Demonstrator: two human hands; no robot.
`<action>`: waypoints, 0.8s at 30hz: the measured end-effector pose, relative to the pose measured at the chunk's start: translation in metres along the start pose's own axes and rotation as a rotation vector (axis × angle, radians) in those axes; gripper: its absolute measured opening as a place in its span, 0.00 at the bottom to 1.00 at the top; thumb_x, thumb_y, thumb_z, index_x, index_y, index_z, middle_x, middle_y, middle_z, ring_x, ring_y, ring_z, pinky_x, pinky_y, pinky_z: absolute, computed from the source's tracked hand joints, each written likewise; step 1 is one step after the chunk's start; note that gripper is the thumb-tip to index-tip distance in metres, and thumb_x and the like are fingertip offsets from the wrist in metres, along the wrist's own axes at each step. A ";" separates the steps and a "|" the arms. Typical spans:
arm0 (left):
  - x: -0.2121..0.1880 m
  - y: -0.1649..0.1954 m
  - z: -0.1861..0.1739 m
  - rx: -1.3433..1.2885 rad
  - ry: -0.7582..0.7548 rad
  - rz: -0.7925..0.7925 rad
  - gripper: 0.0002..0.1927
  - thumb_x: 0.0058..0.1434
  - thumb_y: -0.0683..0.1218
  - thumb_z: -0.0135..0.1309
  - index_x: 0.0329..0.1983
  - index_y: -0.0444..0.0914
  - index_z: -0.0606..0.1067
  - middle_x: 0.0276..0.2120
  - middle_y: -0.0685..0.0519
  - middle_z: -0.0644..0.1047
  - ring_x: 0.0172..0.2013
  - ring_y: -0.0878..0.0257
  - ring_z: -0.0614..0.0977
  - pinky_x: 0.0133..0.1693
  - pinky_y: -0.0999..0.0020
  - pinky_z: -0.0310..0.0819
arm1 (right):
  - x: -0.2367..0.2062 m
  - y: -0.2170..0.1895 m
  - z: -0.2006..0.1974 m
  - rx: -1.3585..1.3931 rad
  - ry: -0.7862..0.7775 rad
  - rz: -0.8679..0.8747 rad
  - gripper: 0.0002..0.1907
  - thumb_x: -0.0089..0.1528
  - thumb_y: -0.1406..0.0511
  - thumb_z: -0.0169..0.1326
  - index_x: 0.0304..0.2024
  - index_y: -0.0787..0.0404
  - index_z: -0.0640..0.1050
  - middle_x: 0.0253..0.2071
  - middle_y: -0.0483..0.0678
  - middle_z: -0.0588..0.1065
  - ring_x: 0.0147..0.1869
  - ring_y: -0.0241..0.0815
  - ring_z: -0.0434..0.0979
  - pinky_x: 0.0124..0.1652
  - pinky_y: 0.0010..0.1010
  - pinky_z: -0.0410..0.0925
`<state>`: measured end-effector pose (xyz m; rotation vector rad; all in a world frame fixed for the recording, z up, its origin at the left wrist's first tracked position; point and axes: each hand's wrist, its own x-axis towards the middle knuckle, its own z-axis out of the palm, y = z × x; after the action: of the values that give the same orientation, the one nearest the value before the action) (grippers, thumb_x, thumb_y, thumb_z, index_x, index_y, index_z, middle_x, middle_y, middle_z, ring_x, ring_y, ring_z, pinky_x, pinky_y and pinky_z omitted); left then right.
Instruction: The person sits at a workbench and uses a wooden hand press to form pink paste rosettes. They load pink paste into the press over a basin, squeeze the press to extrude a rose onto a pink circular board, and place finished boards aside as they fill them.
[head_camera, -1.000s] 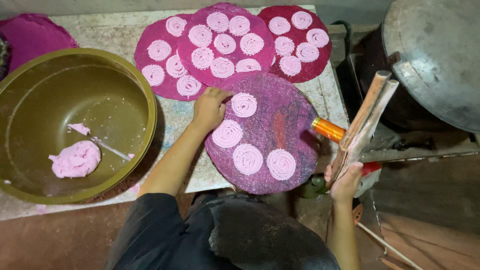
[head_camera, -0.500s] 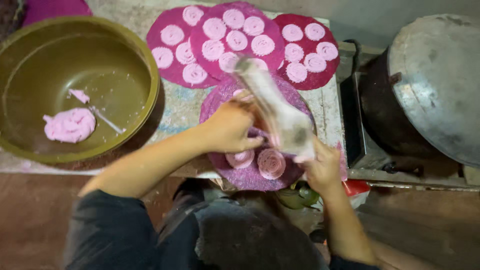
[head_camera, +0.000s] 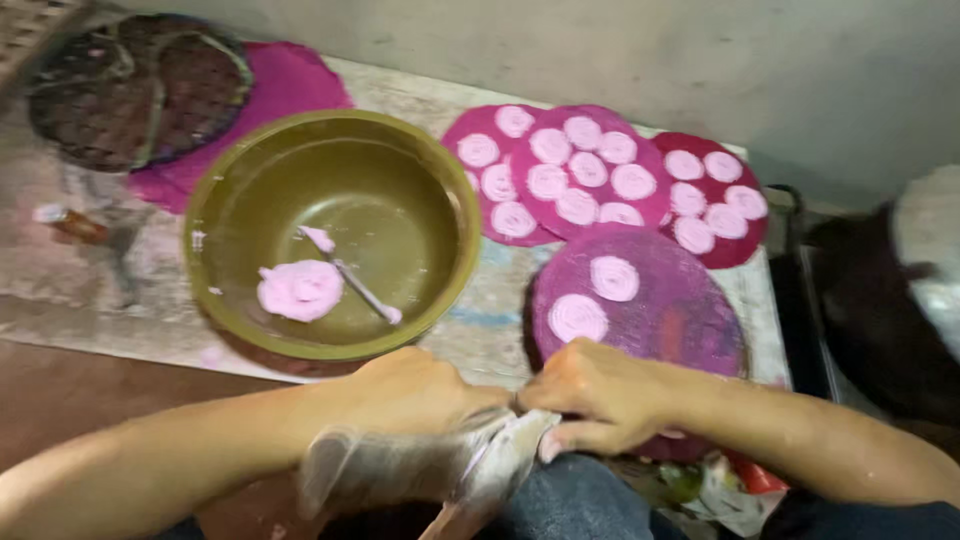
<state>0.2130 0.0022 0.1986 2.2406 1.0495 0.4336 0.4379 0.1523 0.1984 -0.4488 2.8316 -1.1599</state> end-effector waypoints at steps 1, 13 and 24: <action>-0.022 -0.008 -0.009 0.052 -0.008 -0.024 0.25 0.48 0.58 0.63 0.49 0.49 0.74 0.30 0.52 0.80 0.28 0.50 0.83 0.29 0.53 0.73 | 0.014 0.005 0.003 0.058 -0.009 -0.004 0.27 0.72 0.45 0.46 0.37 0.63 0.72 0.29 0.52 0.70 0.35 0.58 0.74 0.35 0.43 0.65; -0.234 -0.238 -0.042 -1.054 0.275 -0.363 0.19 0.61 0.36 0.54 0.56 0.26 0.76 0.51 0.41 0.81 0.51 0.57 0.82 0.55 0.61 0.76 | 0.144 0.091 -0.035 -1.112 0.193 -0.112 0.04 0.66 0.61 0.61 0.41 0.53 0.81 0.27 0.44 0.76 0.26 0.34 0.71 0.20 0.28 0.60; -0.207 -0.279 -0.011 -0.675 1.058 -0.585 0.15 0.61 0.37 0.54 0.52 0.35 0.75 0.39 0.53 0.81 0.34 0.66 0.78 0.36 0.68 0.75 | 0.286 0.214 0.045 -0.354 0.064 0.901 0.22 0.61 0.53 0.61 0.51 0.59 0.78 0.50 0.61 0.75 0.54 0.62 0.77 0.53 0.48 0.69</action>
<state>-0.0828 -0.0171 0.0174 0.9550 1.6414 1.5011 0.1187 0.1852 0.0356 0.8005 2.7208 -0.4934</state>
